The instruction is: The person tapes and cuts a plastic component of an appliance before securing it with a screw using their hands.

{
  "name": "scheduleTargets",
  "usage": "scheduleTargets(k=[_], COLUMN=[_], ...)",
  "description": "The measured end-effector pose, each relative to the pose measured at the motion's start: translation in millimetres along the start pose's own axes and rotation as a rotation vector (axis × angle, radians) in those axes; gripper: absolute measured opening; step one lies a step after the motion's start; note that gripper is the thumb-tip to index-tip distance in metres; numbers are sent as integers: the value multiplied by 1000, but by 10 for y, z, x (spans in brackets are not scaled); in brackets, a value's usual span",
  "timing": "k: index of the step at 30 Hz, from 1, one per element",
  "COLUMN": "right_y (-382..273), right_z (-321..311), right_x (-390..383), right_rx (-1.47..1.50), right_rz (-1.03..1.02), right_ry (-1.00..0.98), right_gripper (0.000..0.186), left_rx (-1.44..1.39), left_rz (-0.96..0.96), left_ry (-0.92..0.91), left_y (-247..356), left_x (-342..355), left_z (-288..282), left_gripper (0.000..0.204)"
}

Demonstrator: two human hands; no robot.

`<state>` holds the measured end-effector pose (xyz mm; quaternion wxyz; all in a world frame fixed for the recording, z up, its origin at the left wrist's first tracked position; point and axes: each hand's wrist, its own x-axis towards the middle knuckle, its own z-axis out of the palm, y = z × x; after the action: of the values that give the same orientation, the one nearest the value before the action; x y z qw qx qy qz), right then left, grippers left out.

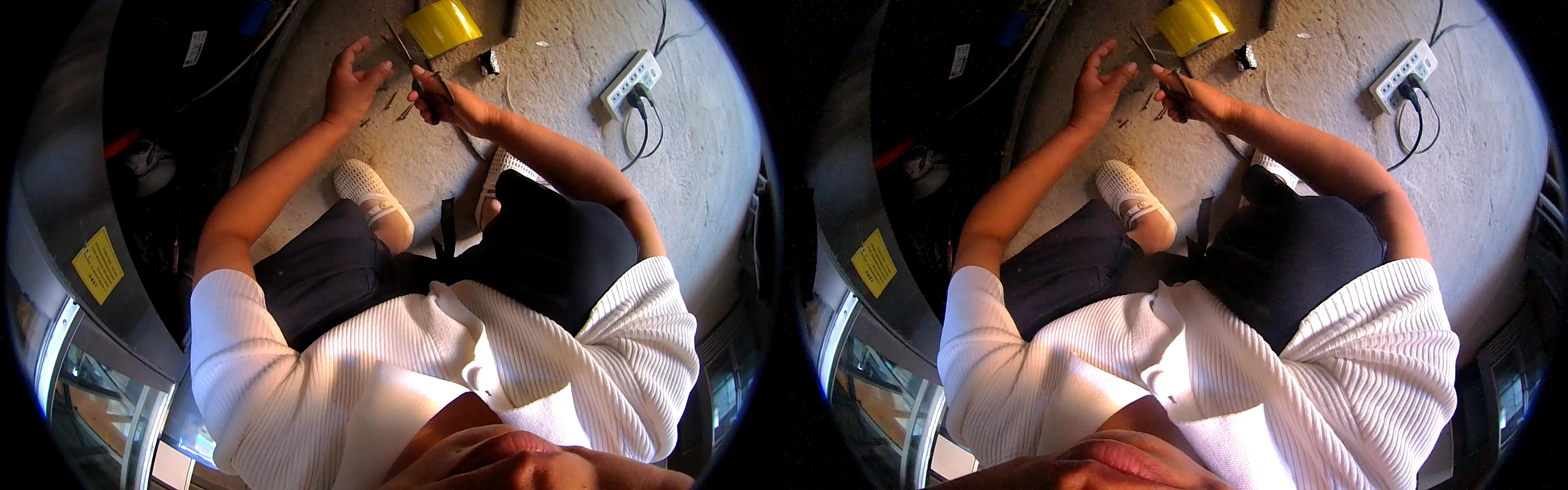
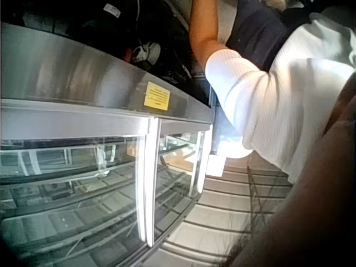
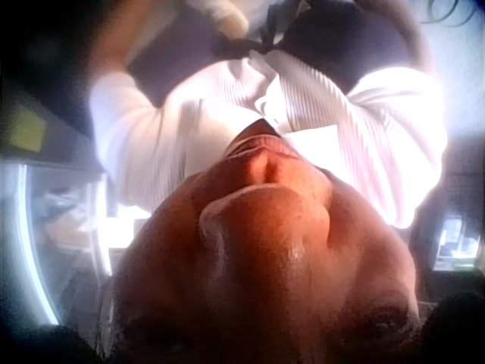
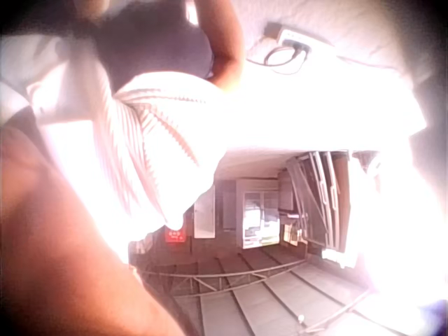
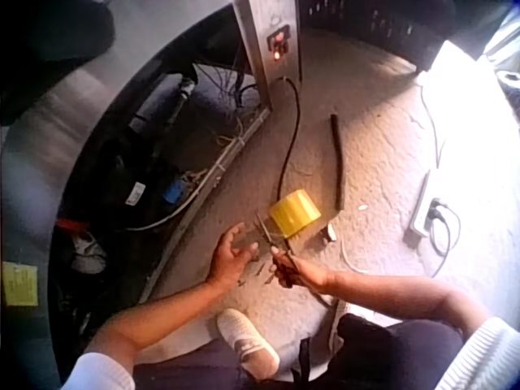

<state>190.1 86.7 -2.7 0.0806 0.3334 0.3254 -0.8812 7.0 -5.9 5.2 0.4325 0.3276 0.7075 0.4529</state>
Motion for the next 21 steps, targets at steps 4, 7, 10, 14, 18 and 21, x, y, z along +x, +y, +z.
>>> scheduleTargets(k=[4,7,10,14,18,21], right_y=[-31,-40,-10,48,25,23], right_z=[-25,-9,-62,-62,-43,-39], right_x=[42,45,83,97,81,67], right_rx=[-18,11,17,22,-107,-172], right_rz=[-10,-35,-11,-56,-71,-93], right_ry=[-13,20,-26,23,105,143], right_gripper=[54,49,47,48,50,51], left_rx=[3,-8,-6,1,7,5], left_rz=[7,-1,4,3,-9,-13], left_ry=[-5,-7,-6,-6,0,-2], left_y=[16,29,20,-65,-69,-74], left_x=[-12,-7,-5,3,2,0], left_z=[-1,-1,0,-17,-16,-12], left_gripper=[61,61,62,62,61,61])
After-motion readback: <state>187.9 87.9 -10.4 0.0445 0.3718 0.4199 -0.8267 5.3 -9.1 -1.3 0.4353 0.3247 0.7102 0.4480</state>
